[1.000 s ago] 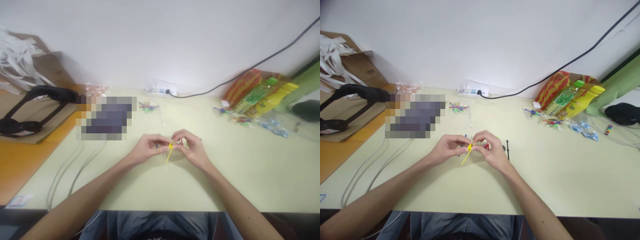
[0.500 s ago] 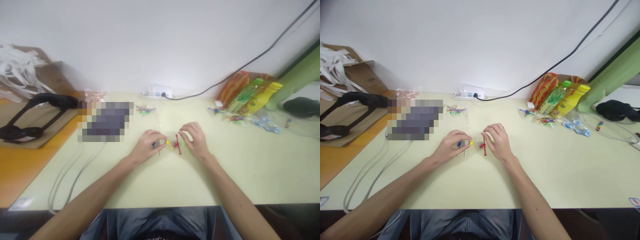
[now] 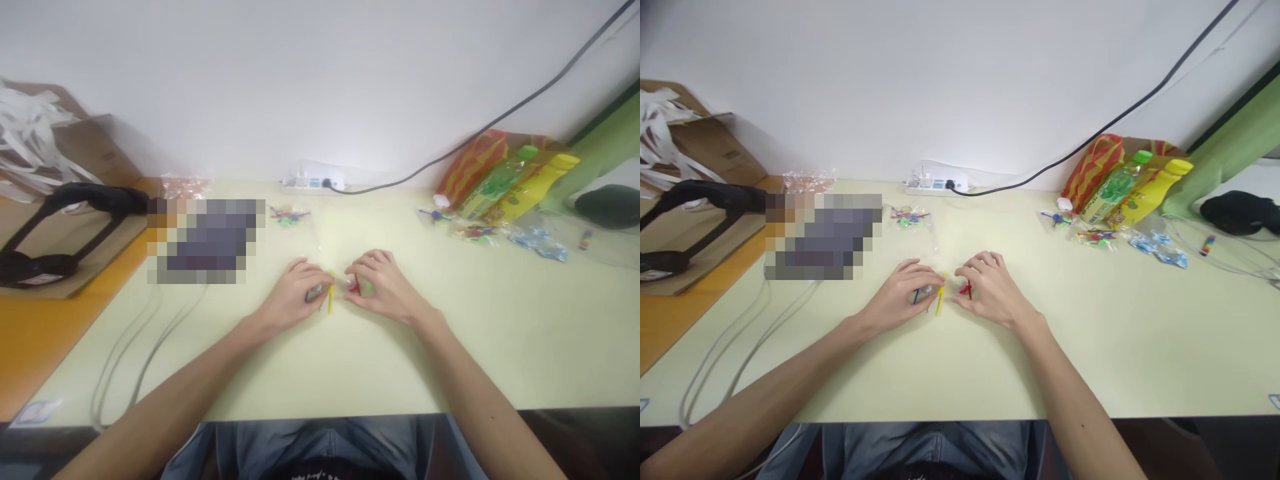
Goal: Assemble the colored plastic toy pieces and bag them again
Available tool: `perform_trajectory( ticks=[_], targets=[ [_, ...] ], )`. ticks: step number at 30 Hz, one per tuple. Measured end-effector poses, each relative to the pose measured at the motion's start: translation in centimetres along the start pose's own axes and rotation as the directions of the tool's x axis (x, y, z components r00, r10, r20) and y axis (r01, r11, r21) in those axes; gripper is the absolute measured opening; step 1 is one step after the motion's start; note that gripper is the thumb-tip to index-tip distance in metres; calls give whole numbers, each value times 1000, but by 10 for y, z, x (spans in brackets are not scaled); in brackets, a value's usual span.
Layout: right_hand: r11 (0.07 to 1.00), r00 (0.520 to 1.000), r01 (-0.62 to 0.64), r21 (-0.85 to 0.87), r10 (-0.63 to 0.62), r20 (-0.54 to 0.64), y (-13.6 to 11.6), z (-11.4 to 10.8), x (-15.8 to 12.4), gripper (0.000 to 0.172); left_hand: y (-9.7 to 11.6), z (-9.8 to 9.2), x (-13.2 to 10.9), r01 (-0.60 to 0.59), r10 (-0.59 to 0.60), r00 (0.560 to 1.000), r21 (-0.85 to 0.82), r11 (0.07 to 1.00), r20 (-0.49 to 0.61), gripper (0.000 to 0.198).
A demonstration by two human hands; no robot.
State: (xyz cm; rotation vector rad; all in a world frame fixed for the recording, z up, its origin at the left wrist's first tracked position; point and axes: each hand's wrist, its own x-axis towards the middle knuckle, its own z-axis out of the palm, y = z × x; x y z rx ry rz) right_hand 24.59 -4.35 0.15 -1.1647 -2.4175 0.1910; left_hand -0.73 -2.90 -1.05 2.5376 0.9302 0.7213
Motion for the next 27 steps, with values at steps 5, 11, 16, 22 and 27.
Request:
perform_trajectory(
  ticks=[5, 11, 16, 22, 27],
  targets=[
    [1000, 998, -16, -20, 17, 56, -2, 2, 1, 36, 1, -1, 0, 8, -8, 1000, -8, 1000, 3, 23],
    [999, 998, -20, 25, 18, 66, -2, 5, 2, 25, 5, -2, 1, -10, 8, 999, -59, 998, -33, 23],
    [978, 998, -55, 201, 55, 8, -7, 0, 2, 28, 5, -4, 0, -95, 91, 992, -33, 995, -92, 31],
    [804, 985, -170, 569, 134, 105, -26, -7, 0, 57, 11, -4, -1, -317, 333, 938, 155, 936, -91, 32],
    [786, 984, -167, 595, 100, 144, -28, -9, 2, 60, 15, -4, -2, -333, 342, 937, 111, 936, -73, 15]
  ],
)
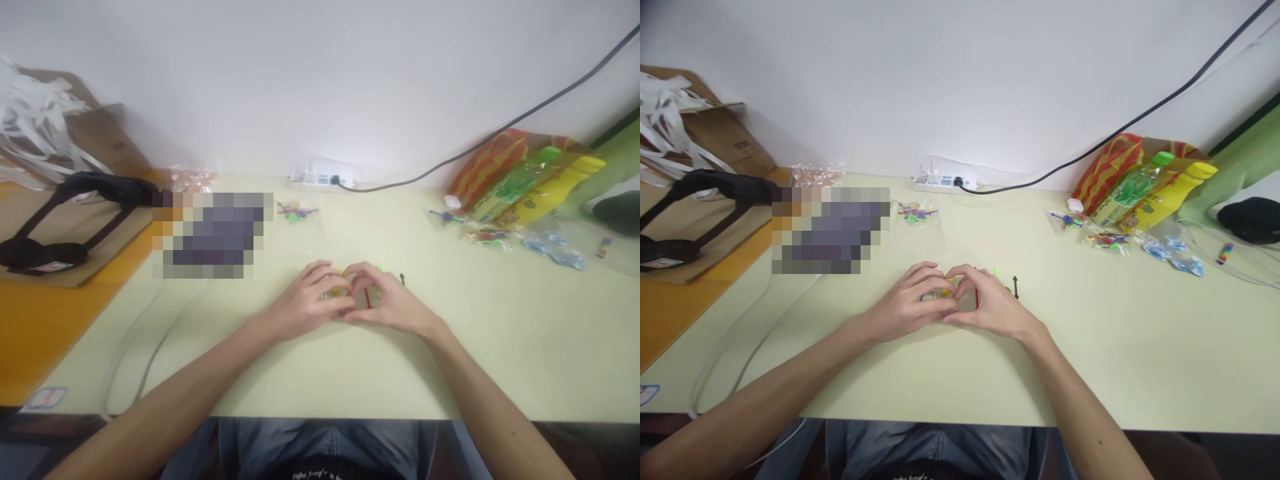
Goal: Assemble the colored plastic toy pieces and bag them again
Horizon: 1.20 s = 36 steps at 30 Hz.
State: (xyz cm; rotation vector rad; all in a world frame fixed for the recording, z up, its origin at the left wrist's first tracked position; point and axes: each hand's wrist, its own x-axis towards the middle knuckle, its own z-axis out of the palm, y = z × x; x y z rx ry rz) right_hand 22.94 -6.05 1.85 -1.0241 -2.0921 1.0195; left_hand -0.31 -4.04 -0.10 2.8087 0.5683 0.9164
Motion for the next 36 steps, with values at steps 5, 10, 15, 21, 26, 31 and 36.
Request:
perform_trajectory(
  ticks=[5, 10, 15, 21, 26, 31, 36],
  targets=[
    [925, 984, 13, -379, -78, -158, 21, -22, -2, 14, -4, -1, 0, 116, -127, 989, -132, 984, -74, 20],
    [787, 989, -30, -617, -67, -134, 39, -29, -4, 15, -10, 0, -3, 150, -175, 977, -188, 971, -122, 26],
    [768, 997, -23, -639, -26, -66, 30, -22, -3, 15, -11, 2, -4, 137, -175, 966, -199, 970, -188, 34],
    [750, 1000, -13, -661, 1, -19, 27, -14, 0, 15, -7, 0, -3, 192, -237, 948, -213, 958, -211, 26],
    [752, 999, -40, -657, 27, -31, 28, -12, 1, 14, -8, 1, -5, 213, -254, 948, -212, 954, -192, 21],
    [757, 999, -49, -651, 31, -39, 29, -13, 1, 16, -9, 0, -6, 219, -263, 949, -241, 946, -171, 15],
    [769, 996, -35, -639, -25, -84, 33, -10, 2, 15, -9, -1, -4, 205, -254, 953, -267, 942, -165, 15]
  ],
)
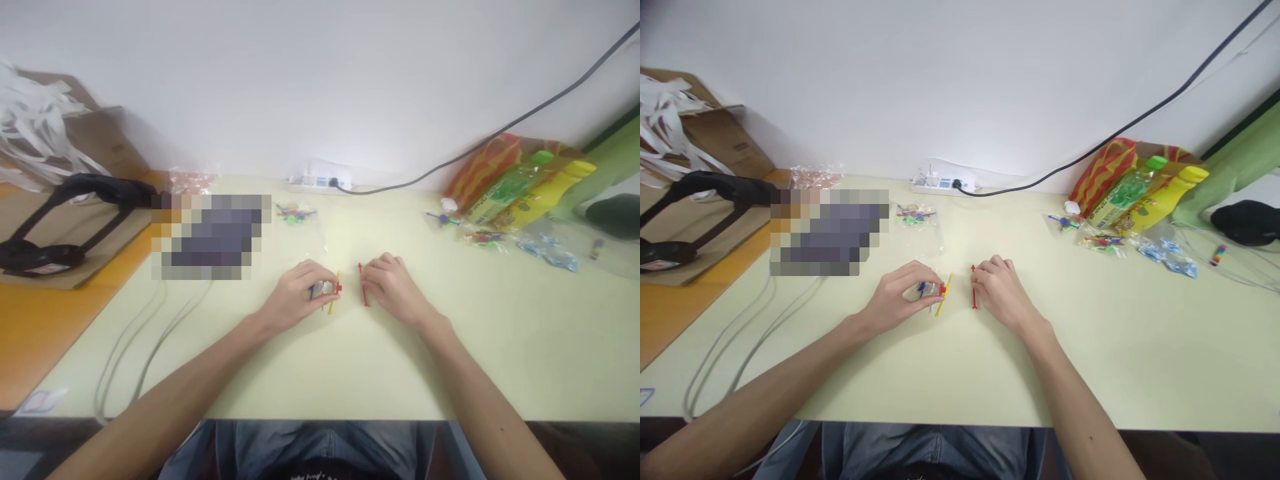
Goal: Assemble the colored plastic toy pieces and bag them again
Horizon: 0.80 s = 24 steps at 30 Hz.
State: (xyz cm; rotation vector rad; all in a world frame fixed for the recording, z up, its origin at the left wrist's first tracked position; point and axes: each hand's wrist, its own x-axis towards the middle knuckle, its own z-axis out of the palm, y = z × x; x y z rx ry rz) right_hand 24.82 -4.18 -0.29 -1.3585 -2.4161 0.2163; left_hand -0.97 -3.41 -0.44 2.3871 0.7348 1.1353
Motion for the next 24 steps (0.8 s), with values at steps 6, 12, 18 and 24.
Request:
perform_trajectory(
  ticks=[6, 12, 18, 24],
  targets=[
    [983, 981, 51, 176, -17, -191, -4, 3, 0, 17, 1, -1, -1, 47, -47, 999, -18, 999, 13, 18],
    [953, 983, -58, 297, 107, -151, -5, 3, 0, 16, 1, 0, -2, 91, -91, 996, -32, 995, -11, 21],
    [917, 980, -150, 370, 188, -69, -10, -2, 0, 18, 1, 0, -3, 83, -83, 997, -27, 996, 7, 21],
    [716, 970, -166, 678, 244, -20, -21, -8, 1, 15, 1, 0, -4, 96, -95, 995, -25, 995, 14, 19]
  ],
)
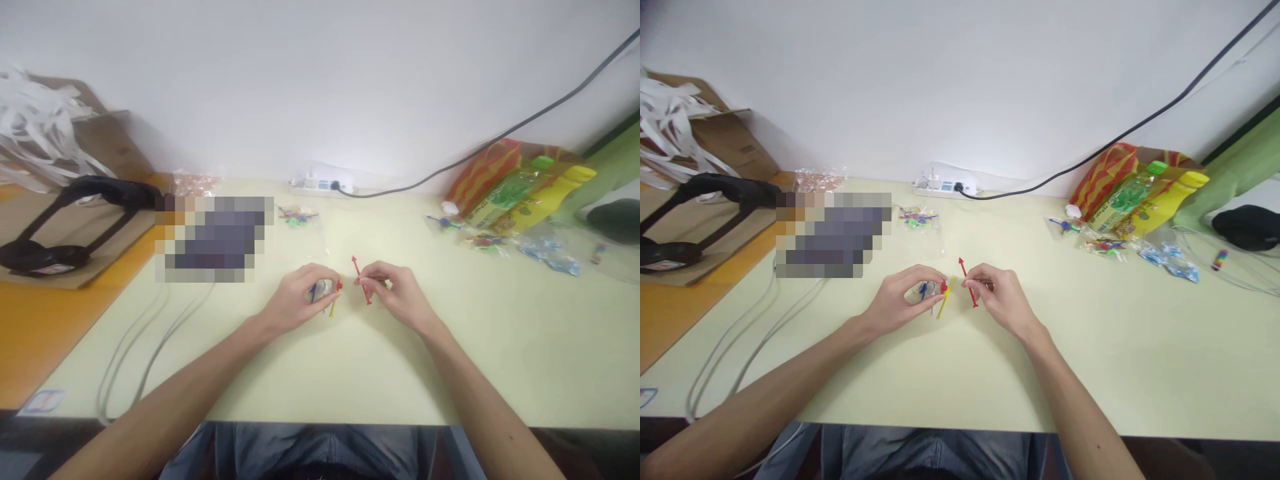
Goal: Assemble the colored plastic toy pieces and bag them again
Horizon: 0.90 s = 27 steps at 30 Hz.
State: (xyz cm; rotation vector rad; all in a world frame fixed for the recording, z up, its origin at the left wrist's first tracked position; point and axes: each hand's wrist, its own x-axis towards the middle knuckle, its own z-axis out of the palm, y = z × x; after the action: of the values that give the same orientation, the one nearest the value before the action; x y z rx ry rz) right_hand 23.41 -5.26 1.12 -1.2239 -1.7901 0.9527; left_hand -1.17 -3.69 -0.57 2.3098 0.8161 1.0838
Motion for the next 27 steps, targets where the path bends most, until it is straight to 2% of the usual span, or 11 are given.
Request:
perform_trajectory(
  ticks=[5, 9, 14, 18, 21, 27],
  targets=[
    [943, 995, -80, 324, 94, -27, -4, 0, 2, 27, -1, 0, 0, -2, 2, 1000, 20, 1000, -13, 20],
    [877, 989, -141, 459, 145, 27, -6, -1, 3, 40, 1, -1, 2, -16, 16, 1000, -5, 1000, -4, 21],
    [828, 978, -188, 529, 105, 182, -9, 3, 1, 32, 7, 2, 2, -11, 12, 1000, -56, 998, 7, 23],
    [792, 967, -205, 574, 76, 241, -9, 11, -1, 29, 10, 4, 1, 1, -1, 1000, -104, 995, 6, 22],
    [780, 968, -208, 590, 76, 240, -8, 16, -2, 31, 11, 4, 1, 14, -14, 1000, -131, 991, 0, 20],
    [776, 983, -164, 610, 73, 171, -8, 19, -1, 27, 12, 3, 2, 106, -113, 993, -203, 973, -23, 22]
  ],
)
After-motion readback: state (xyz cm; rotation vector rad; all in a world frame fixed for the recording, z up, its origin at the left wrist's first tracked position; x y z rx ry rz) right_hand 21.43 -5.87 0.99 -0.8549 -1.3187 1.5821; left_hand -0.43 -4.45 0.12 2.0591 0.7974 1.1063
